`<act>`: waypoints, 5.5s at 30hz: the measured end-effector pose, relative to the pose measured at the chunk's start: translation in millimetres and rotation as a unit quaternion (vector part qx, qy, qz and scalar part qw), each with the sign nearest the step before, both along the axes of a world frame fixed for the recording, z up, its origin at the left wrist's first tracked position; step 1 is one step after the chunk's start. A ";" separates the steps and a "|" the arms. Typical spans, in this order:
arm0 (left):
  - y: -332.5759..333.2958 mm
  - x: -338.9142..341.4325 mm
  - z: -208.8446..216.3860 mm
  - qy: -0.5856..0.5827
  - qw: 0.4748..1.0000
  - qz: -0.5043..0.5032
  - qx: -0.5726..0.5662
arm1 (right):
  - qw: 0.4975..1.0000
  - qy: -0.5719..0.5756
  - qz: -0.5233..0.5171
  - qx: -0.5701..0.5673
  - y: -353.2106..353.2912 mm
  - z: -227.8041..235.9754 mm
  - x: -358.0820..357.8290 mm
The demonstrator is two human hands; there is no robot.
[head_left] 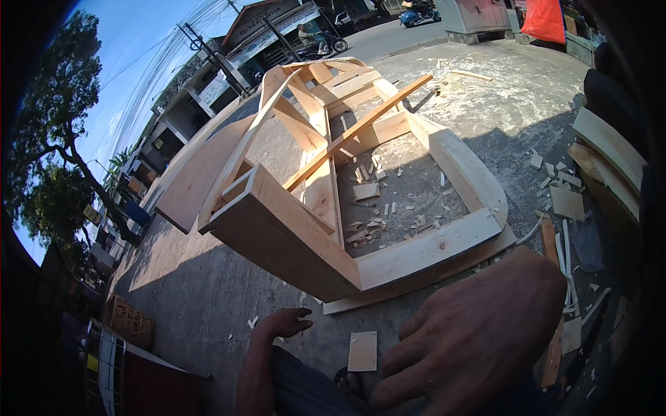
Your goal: Fitting and assembling wooden planks onto a wooden sofa frame.
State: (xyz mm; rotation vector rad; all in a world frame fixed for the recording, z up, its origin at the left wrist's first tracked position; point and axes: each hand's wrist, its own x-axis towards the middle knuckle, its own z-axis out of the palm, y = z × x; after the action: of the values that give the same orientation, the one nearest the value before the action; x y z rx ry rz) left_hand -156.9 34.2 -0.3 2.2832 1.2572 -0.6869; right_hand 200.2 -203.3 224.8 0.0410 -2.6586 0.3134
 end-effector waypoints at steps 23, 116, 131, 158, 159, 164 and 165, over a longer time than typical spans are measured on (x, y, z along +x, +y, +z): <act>61.5 20.7 -35.4 -0.686 0.663 0.248 -0.171 | 0.997 0.008 0.015 -0.069 -8.5 -6.9 16.8; 232.0 158.8 143.0 -0.844 0.459 0.101 -0.257 | 0.402 0.456 -0.782 0.138 163.2 -13.1 -244.2; 227.2 182.0 138.0 -0.828 0.556 0.061 -0.037 | 0.477 0.429 -0.763 0.075 199.9 -13.6 -208.7; 240.3 200.0 92.4 -0.881 0.471 -0.031 0.044 | 0.540 0.427 -0.725 -0.026 217.7 -6.8 -198.7; 241.4 199.7 90.7 -0.889 0.457 -0.036 0.007 | 0.536 0.429 -0.727 -0.017 219.4 -8.9 -196.5; 236.1 204.6 91.3 -0.864 0.483 -0.073 0.124 | 0.552 0.417 -0.722 0.015 218.5 -11.7 -189.1; 234.1 206.4 94.5 -0.865 0.480 -0.077 0.122 | 0.550 0.426 -0.719 -0.003 216.9 -10.5 -189.6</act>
State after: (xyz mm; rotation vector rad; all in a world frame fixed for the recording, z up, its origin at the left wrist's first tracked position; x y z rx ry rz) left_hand 49.5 268.2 94.2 1.7199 -0.0179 1.6190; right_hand 10.6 13.5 214.4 -1.4682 -1.0209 -0.2439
